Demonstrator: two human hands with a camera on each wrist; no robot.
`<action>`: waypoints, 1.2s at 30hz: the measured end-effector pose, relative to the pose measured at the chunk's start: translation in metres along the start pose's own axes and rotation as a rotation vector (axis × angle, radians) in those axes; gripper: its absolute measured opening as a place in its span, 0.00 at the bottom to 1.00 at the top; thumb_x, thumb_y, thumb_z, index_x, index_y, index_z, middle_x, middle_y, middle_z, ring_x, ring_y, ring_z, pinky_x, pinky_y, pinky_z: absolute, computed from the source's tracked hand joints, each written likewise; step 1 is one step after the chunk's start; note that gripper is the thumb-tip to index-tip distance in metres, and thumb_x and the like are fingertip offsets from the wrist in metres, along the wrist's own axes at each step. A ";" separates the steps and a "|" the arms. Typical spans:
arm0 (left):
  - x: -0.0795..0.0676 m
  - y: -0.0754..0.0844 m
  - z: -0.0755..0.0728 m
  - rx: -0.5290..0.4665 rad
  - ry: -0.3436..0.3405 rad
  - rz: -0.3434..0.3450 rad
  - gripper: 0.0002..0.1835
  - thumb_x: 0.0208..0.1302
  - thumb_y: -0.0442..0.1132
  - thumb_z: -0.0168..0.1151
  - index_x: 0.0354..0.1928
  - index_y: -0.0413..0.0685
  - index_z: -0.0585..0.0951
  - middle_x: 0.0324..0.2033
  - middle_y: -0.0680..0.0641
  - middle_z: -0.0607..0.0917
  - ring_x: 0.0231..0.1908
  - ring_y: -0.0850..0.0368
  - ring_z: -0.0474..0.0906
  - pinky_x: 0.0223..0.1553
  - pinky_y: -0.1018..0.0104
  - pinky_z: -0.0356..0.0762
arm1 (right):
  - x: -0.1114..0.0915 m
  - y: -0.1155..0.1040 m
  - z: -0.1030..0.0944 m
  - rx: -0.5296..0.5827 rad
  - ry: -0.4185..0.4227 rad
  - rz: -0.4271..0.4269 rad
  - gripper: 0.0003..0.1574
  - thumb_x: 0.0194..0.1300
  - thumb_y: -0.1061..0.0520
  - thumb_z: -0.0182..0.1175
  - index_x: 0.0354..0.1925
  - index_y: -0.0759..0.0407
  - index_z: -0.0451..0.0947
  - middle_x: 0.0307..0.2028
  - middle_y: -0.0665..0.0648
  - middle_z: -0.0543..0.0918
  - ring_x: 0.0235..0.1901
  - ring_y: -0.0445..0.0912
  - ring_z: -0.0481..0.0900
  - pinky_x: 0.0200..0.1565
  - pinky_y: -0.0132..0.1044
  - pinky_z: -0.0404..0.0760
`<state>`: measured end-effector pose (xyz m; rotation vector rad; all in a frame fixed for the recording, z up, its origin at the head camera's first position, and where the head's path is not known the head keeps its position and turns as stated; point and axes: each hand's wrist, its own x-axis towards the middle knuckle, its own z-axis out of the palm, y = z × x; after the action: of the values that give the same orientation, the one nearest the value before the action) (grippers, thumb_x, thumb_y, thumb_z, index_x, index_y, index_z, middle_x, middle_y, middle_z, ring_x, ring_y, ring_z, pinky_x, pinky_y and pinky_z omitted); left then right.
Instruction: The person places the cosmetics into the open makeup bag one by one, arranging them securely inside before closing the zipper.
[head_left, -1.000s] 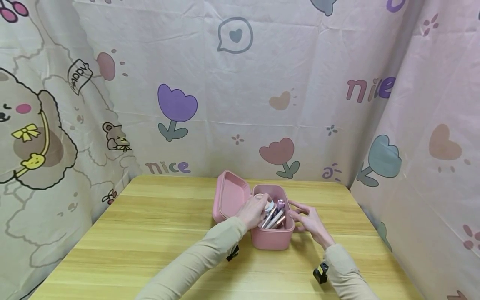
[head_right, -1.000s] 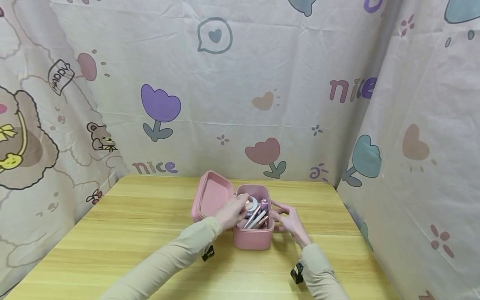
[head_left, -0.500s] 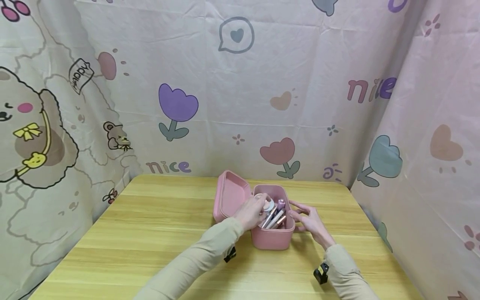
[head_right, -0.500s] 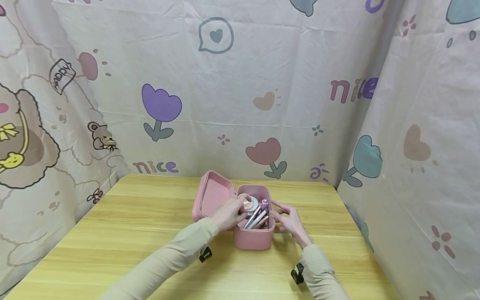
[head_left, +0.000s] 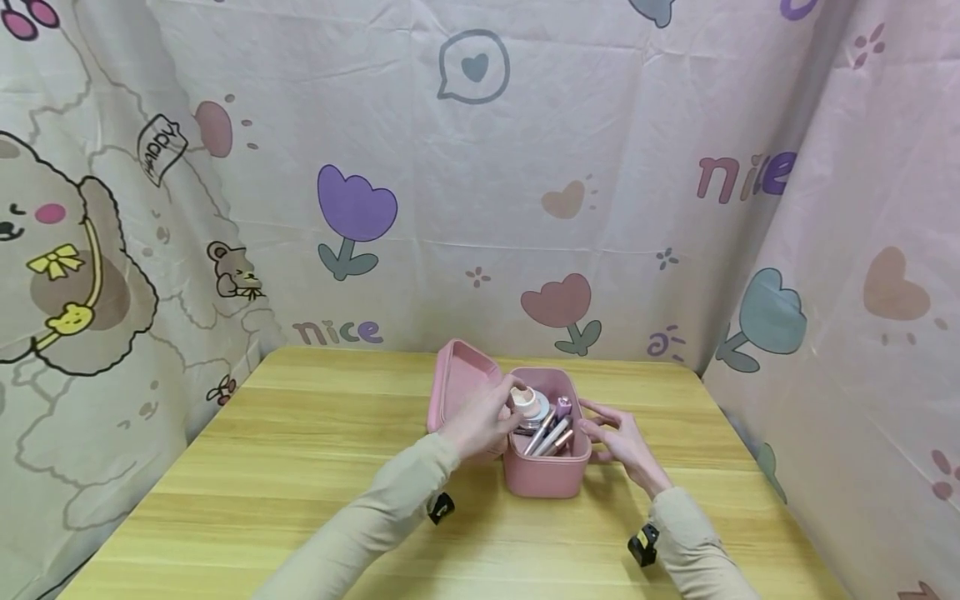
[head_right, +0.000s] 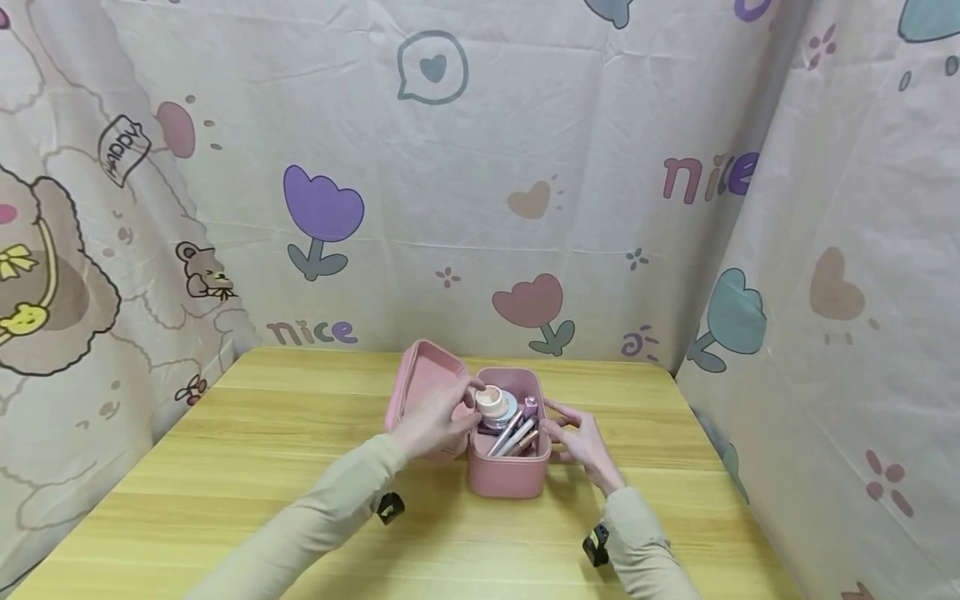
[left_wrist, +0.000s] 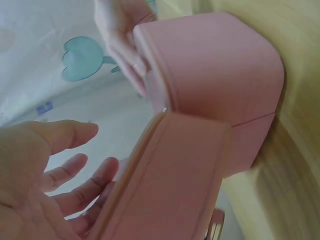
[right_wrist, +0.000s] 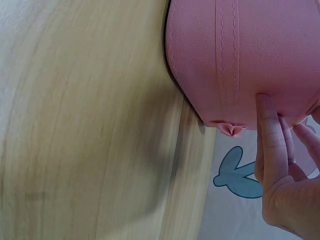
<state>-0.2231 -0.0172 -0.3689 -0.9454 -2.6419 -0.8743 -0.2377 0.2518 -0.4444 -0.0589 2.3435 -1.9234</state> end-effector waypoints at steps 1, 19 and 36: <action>-0.001 -0.001 -0.003 0.002 0.024 -0.003 0.19 0.65 0.35 0.64 0.57 0.43 0.75 0.42 0.42 0.86 0.44 0.49 0.81 0.50 0.56 0.81 | 0.000 0.000 0.000 -0.001 -0.001 0.000 0.36 0.70 0.58 0.61 0.73 0.61 0.65 0.59 0.75 0.76 0.45 0.52 0.87 0.45 0.47 0.90; -0.027 -0.058 -0.030 -0.380 0.418 -0.406 0.30 0.66 0.40 0.65 0.66 0.36 0.69 0.60 0.30 0.71 0.60 0.34 0.69 0.65 0.40 0.70 | 0.000 0.000 0.001 -0.026 0.012 -0.014 0.35 0.71 0.58 0.60 0.73 0.60 0.65 0.59 0.75 0.76 0.48 0.57 0.86 0.46 0.47 0.90; -0.044 -0.076 -0.023 -0.970 0.168 -0.560 0.37 0.74 0.40 0.54 0.78 0.38 0.51 0.53 0.26 0.82 0.34 0.63 0.85 0.40 0.72 0.85 | -0.004 -0.003 0.012 -0.128 0.116 -0.046 0.31 0.70 0.58 0.61 0.68 0.65 0.70 0.53 0.71 0.81 0.46 0.51 0.84 0.44 0.42 0.90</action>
<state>-0.2370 -0.1002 -0.4017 -0.1829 -2.2867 -2.3436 -0.2327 0.2399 -0.4434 -0.0118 2.5608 -1.8417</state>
